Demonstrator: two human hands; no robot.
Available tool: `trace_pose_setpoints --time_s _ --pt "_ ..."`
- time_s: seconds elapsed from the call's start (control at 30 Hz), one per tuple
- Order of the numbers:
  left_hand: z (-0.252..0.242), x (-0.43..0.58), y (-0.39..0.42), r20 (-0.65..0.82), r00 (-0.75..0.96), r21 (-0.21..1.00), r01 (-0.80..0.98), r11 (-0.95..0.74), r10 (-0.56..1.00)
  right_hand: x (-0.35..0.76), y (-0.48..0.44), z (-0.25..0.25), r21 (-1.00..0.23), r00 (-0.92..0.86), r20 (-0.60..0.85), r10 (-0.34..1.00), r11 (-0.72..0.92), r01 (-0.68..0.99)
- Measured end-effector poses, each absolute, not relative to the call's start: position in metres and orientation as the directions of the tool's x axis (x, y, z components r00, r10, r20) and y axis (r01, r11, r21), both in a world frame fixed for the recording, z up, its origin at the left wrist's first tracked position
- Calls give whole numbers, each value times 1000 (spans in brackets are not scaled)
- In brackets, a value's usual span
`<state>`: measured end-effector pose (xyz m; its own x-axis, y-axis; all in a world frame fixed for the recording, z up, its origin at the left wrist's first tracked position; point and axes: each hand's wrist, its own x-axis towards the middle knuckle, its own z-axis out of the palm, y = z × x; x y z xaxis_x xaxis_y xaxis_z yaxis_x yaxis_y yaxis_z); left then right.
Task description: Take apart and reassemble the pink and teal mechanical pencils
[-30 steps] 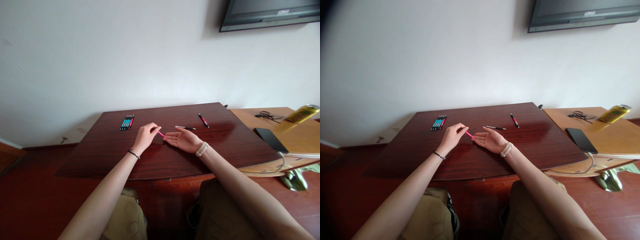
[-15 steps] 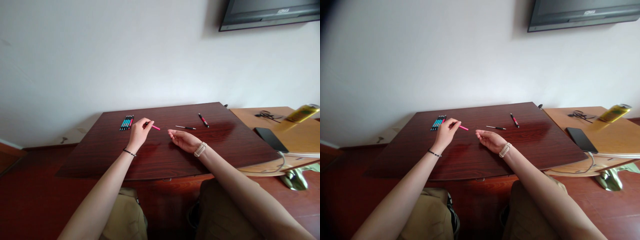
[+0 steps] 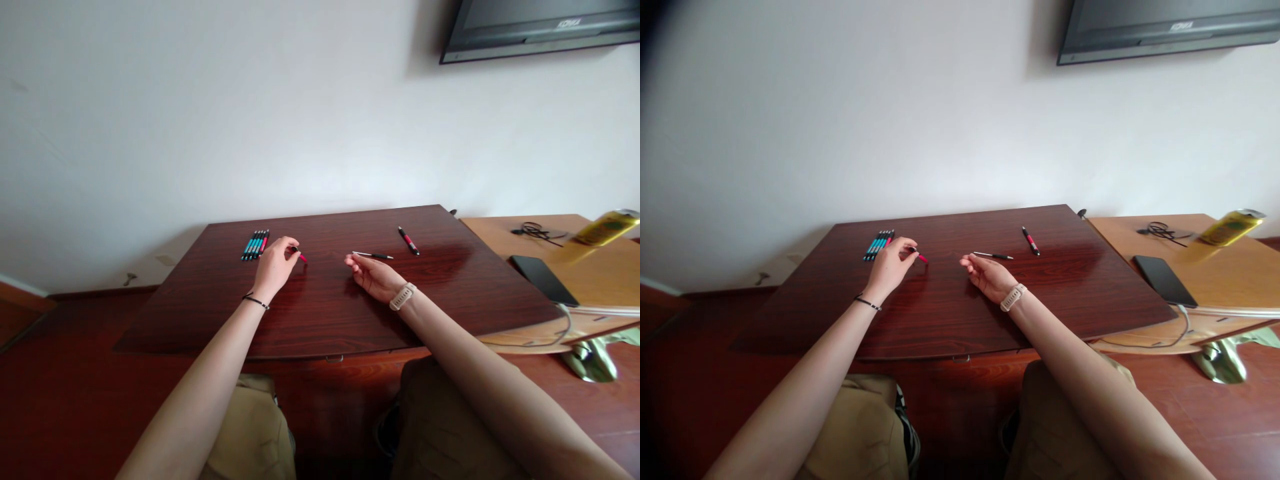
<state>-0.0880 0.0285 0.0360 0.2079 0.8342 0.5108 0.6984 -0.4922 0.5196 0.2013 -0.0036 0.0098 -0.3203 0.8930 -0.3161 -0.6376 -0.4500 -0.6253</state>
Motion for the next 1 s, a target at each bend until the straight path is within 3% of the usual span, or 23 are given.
trace_pose_setpoints --time_s 0.23,0.57,0.77,1.0 --pt "39 -88 24 549 290 395 737 -549 784 206 -2 7 -651 -411 -269 871 -479 -589" --pt "29 -83 16 389 559 102 764 -637 732 206 -4 8 -654 -371 -272 888 -453 -606" --pt "29 -86 14 322 577 93 770 -632 751 203 -5 10 -696 -278 -280 919 -394 -601" --pt "30 -91 15 286 602 109 753 -649 746 202 -7 11 -731 -285 -224 932 -355 -583"
